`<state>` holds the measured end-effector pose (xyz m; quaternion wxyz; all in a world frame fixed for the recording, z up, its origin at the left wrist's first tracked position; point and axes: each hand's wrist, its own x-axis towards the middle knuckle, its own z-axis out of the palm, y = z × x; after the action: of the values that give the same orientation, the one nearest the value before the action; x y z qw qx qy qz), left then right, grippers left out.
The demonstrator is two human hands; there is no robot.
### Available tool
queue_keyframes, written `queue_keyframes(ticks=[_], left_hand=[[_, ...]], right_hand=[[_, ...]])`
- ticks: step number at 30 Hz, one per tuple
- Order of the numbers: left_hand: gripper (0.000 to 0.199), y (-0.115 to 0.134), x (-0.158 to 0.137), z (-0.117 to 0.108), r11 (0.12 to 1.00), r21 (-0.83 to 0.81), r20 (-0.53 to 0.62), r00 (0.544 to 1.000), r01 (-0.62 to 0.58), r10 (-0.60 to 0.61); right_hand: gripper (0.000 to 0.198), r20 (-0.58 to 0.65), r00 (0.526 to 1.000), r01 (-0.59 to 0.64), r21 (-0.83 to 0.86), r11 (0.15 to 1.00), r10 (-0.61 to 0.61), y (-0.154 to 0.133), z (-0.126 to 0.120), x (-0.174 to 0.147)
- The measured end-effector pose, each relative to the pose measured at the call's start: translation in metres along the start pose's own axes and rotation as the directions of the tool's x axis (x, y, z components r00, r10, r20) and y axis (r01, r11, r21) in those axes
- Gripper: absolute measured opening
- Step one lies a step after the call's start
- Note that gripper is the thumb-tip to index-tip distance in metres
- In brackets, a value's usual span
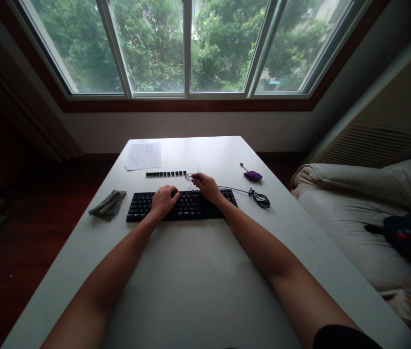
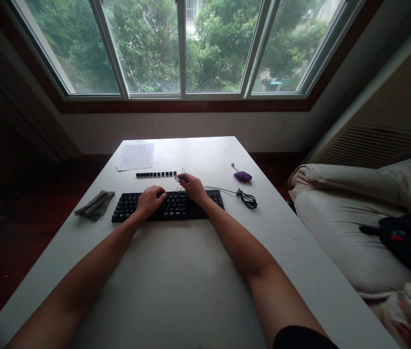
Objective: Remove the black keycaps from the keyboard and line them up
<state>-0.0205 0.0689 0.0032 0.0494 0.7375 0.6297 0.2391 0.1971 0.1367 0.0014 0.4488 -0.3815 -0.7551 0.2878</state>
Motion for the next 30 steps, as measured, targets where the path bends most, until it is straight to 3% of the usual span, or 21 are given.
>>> queue_keyframes(ticks=[9, 13, 20, 30], left_hand=[[0.019, 0.001, -0.001, 0.0, 1.0, 0.003, 0.001, 1.0, -0.014, 0.014], [0.019, 0.002, -0.001, 0.0, 1.0, 0.012, 0.003, 1.0, -0.012, 0.012], [0.019, 0.005, -0.002, -0.001, 1.0, 0.016, 0.016, 1.0, 0.008, -0.008], [0.018, 0.004, -0.002, -0.001, 1.0, 0.013, 0.006, 1.0, 0.002, -0.002]], right_hand=[[0.036, 0.05, 0.998, -0.037, -0.036, 0.999, 0.039, 0.005, 0.001, 0.001], [0.043, 0.006, 0.997, -0.071, -0.023, 0.997, 0.071, 0.007, 0.001, 0.002], [0.021, 0.032, 0.994, -0.101, -0.012, 0.995, 0.101, 0.011, 0.003, 0.004], [0.018, 0.143, 0.974, -0.191, 0.098, 0.977, 0.176, 0.021, -0.001, 0.009]])
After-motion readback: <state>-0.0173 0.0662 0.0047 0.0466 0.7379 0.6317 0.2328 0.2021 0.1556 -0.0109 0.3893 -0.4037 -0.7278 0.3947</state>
